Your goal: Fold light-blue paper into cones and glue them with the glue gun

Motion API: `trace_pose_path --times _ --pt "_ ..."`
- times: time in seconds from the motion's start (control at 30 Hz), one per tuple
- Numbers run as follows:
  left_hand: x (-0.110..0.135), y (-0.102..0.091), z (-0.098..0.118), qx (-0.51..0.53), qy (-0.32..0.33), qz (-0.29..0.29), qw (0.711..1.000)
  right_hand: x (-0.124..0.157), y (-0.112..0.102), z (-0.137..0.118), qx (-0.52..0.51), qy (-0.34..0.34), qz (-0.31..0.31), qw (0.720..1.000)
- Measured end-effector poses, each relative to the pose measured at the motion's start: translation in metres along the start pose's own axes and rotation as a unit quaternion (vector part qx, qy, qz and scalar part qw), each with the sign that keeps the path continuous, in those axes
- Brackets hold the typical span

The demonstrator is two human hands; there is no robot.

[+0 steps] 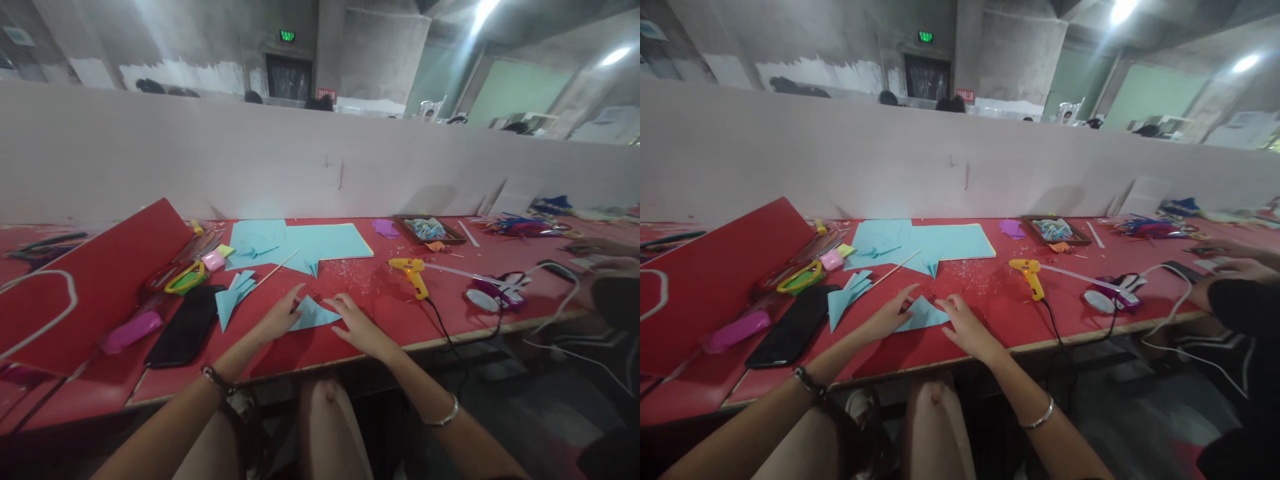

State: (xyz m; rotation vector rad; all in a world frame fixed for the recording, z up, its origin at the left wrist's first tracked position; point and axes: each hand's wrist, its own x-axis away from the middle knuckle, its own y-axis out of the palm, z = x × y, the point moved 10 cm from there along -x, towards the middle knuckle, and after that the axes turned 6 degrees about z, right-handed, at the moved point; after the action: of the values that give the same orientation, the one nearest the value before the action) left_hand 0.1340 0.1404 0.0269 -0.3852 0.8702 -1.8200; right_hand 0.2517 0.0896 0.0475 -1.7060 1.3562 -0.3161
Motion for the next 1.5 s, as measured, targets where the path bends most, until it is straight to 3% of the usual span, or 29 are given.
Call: trace_pose_path --times 0.1,0.23,0.33,0.47,0.5,0.57,0.6,0.7,0.97,1.13,1.2,1.27,1.33,1.43,1.5 --pt "-0.006 -0.01 -0.011 0.042 -0.033 0.003 0.999 -0.003 -0.001 -0.002 0.018 -0.008 0.009 1.0" --pt "-0.009 -0.023 -0.01 0.077 -0.048 -0.008 0.996 -0.014 -0.021 -0.011 0.034 -0.036 0.096 0.994" --pt "-0.011 -0.034 0.003 0.074 -0.039 -0.014 0.996 -0.023 -0.039 -0.024 0.035 -0.075 0.144 0.986" --pt "-0.014 -0.055 0.04 0.033 0.006 0.002 0.999 -0.04 -0.053 -0.036 0.063 -0.096 0.141 0.983" --pt "-0.013 -0.06 0.054 0.011 0.034 0.01 0.999 -0.044 -0.054 -0.039 0.062 -0.097 0.129 0.985" --pt "-0.01 -0.062 0.086 -0.159 0.128 0.028 0.978 -0.052 -0.053 -0.044 0.044 -0.101 0.107 0.988" --pt "-0.009 -0.06 0.095 -0.249 0.144 0.032 0.957 -0.055 -0.054 -0.047 0.029 -0.1 0.101 0.989" --pt "-0.007 -0.059 0.106 -0.325 0.137 0.063 0.933 -0.061 -0.057 -0.052 -0.026 -0.082 0.098 0.991" --pt "0.0 -0.07 0.096 -0.402 0.105 0.137 0.899 -0.064 -0.064 -0.047 -0.147 -0.023 0.094 0.985" --pt "0.008 -0.101 0.064 -0.425 0.081 0.146 0.89 -0.061 -0.091 -0.016 -0.144 0.008 0.154 0.977" --pt "0.011 -0.119 0.048 -0.441 0.037 0.16 0.882 -0.059 -0.1 -0.005 -0.124 0.02 0.175 0.977" --pt "0.012 -0.13 0.04 -0.424 -0.001 0.174 0.889 -0.06 -0.1 -0.002 -0.118 0.019 0.174 0.978" --pt "0.009 -0.128 0.042 -0.343 0.0 0.176 0.923 -0.063 -0.091 -0.008 -0.127 0.003 0.147 0.981" --pt "0.0 -0.103 0.057 -0.197 0.056 0.111 0.973 -0.069 -0.076 -0.019 -0.146 -0.024 0.106 0.983" --pt "-0.004 -0.081 0.064 -0.169 0.087 0.034 0.981 -0.072 -0.069 -0.021 -0.143 -0.031 0.091 0.985"
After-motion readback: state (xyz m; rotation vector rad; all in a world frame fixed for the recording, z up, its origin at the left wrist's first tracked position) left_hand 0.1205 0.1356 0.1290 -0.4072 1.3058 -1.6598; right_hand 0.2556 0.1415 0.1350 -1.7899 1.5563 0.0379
